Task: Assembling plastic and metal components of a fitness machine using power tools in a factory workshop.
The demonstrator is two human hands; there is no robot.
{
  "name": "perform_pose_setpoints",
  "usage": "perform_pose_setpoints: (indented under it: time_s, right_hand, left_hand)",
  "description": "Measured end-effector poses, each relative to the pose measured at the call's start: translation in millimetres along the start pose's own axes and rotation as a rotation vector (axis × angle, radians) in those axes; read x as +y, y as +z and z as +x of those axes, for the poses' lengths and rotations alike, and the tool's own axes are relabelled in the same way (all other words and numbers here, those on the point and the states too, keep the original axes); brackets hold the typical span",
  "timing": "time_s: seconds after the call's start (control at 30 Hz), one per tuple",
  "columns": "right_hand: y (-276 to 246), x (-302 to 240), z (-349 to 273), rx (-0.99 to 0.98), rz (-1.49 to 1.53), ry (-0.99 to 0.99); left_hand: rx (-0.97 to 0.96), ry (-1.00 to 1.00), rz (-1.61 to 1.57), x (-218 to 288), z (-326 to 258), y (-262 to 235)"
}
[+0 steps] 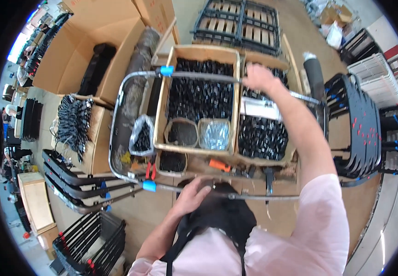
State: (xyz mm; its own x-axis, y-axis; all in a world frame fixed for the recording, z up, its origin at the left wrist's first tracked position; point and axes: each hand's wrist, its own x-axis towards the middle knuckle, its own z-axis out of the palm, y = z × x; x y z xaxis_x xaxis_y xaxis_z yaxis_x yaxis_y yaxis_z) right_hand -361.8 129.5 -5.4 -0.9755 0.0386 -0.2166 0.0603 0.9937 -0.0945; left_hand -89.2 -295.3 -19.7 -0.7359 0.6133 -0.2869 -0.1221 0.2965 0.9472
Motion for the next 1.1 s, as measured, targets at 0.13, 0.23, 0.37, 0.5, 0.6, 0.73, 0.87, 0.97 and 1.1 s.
perform_pose_setpoints:
  time_s: [0.13,0.23,0.37,0.5,0.6,0.73,0.87,0.97,1.1]
  right_hand:
    - [-9,-18,-6,0.090,-0.085,0.033]
    - [-10,-27,-11,0.060,-0.068,0.070]
    - [5,-18,-6,0.206,0.158,0.034]
    - [10,-11,-2,0.188,0.298,-0.052]
    - [7,-14,-2,0.192,0.301,-0.045]
    - [-5,-19,-6,0.057,0.132,-0.030]
    - [-21,-24,-3,-0.020,0.009,-0.060]
    - [-29,-31,-12,0.000,-0.073,0.000]
    - [-35,-43,-13,0.018,-0.131,0.048]
  left_hand:
    - [-0.015,-0.055,0.101,2,-19,31]
    - [-0.064,0.022,0.192,-1,-26,55]
    - [-0.078,0.114,0.263,-6,-26,70]
    - [-0.120,0.243,0.340,-4,-20,74]
    - [-0.144,0.281,0.358,5,-23,74]
    - [-0.197,0.294,0.305,-2,-17,77]
    - [-0.170,0.290,0.331,-7,-18,81]
    - [-0.092,0.202,0.242,-4,-20,85]
    - [-0.080,0.286,0.339,-9,-19,81]
